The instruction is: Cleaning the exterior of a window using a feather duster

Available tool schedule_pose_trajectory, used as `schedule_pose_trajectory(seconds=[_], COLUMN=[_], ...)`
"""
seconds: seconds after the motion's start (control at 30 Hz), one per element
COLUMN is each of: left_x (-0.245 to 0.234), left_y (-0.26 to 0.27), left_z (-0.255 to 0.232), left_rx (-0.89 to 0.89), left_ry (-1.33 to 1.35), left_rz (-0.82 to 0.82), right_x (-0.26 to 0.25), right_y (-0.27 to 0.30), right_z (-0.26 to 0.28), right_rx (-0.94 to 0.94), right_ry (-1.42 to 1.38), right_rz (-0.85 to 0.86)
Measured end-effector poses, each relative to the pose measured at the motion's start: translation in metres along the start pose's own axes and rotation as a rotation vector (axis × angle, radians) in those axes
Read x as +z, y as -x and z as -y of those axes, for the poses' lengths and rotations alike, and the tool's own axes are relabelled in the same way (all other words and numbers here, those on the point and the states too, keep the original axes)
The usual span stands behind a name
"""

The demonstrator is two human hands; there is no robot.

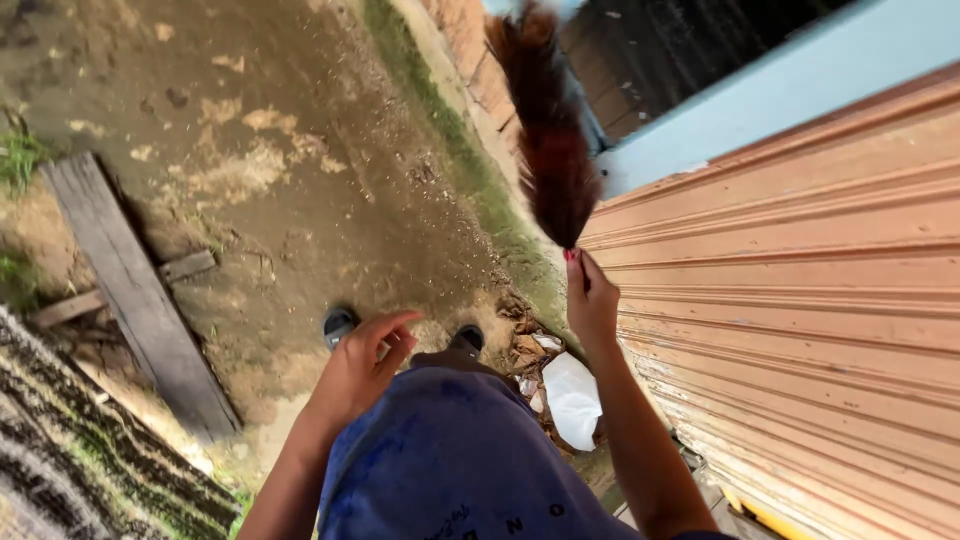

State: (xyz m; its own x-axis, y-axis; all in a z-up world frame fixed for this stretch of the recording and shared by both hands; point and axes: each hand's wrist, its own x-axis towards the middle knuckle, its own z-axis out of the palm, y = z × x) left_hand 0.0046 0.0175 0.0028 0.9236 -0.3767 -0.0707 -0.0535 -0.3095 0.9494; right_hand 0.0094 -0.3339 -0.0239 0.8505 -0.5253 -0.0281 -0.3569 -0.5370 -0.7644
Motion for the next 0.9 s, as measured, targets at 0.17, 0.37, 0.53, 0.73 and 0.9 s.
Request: schedule_pose_trajectory(seconds=[0.17, 0.37, 0.53, 0.73, 0.9], left_x=[-0.014, -0.027, -0.037, -0.049, -0.057], left_y=[0.016, 0.038, 0.036, 0.019, 0.013], left_z=[0.008, 0.020, 0.031, 0.034, 0.058], left_rx=[-0.053, -0.174, -0.180, -0.233, -0.215], left_ry=[0.051, 0.110, 0.102, 0.141, 0.170], left_rz=[-0.076, -0.169, -0.194, -0.161, -0.120], right_x=[0.028, 0.041, 0.038, 0.056, 0.079], right_y=[-0.038, -0.072, -0.117, -0.167, -0.211], right_z=[0.001, 0.027, 0.046, 0.091, 0.101], right_rx=[-0.060, -0.110, -0.269, -0.429, -0.415], right_ry=[-0.169, -0.198, -0.046, 0.082, 0.132], right_rz=[0.000, -0.031, -0.090, -0.123, -0.131])
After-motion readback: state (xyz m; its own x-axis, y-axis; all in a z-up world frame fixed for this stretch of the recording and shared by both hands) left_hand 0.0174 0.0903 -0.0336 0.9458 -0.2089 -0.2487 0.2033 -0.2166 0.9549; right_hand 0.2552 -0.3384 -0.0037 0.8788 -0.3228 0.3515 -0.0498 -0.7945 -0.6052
